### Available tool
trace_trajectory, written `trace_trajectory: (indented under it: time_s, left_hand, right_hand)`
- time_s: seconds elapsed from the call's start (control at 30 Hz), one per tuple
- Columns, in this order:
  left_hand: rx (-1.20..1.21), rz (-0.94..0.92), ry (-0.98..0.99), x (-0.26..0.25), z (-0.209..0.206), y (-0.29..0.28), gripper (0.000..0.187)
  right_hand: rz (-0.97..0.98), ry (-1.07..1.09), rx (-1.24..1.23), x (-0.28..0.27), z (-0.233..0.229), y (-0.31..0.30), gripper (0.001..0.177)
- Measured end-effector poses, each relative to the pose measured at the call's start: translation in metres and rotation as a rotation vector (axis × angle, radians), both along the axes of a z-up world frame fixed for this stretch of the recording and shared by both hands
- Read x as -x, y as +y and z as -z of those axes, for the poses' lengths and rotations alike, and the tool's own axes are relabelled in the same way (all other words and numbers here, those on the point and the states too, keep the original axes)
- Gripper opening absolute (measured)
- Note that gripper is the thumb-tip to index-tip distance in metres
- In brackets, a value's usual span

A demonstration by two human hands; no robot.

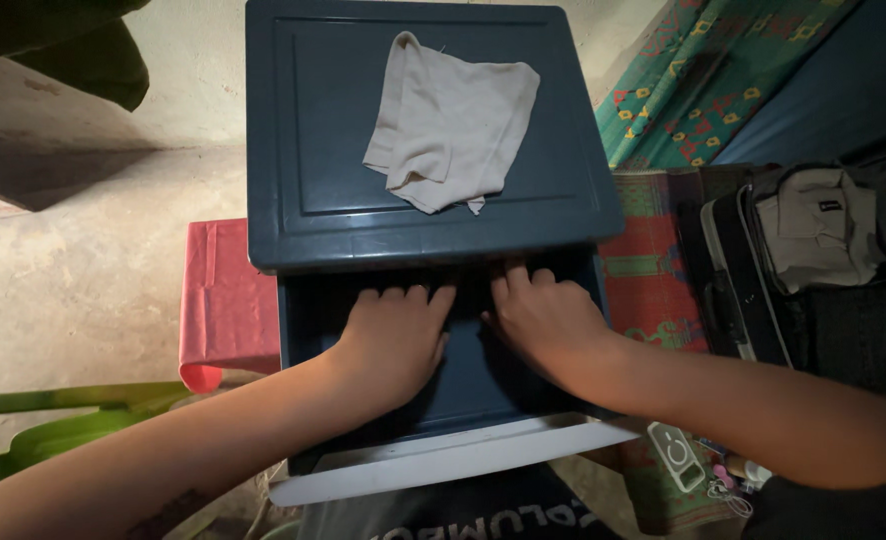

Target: The person organizes items into a drawer by hand, including a white glasses case, a black phone, and several small packaged items.

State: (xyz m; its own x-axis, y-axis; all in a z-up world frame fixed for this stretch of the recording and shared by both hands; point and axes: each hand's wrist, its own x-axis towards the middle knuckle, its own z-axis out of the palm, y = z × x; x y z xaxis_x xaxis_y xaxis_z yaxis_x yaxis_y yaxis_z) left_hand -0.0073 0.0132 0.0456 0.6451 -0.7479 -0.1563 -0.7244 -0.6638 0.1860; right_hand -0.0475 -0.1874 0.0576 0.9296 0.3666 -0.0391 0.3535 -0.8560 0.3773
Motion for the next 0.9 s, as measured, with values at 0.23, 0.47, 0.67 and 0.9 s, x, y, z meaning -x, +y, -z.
trace_trajectory:
  time_s: [0.23, 0.47, 0.67, 0.9]
  left_hand:
    - [0.228, 0.078, -0.114, 0.02, -0.021, 0.01, 0.059]
    - [0.736, 0.323, -0.177, 0.084, -0.029, 0.036, 0.028]
    - [0.831, 0.253, -0.143, 0.125, -0.005, 0.024, 0.011]
    - [0.94, 0.312, 0.155, 0.15, 0.03, -0.023, 0.026]
  right_hand:
    - [-0.066, 0.058, -0.196, 0.023, -0.036, 0.005, 0.06]
    - [-0.539, 0.049, -0.658, 0.086, -0.072, -0.012, 0.025]
    - [-0.536, 0.116, -1.156, 0.119, -0.038, -0.02, 0.023]
    - [-0.443, 0.098, -1.221, 0.175, -0.007, -0.048, 0.015]
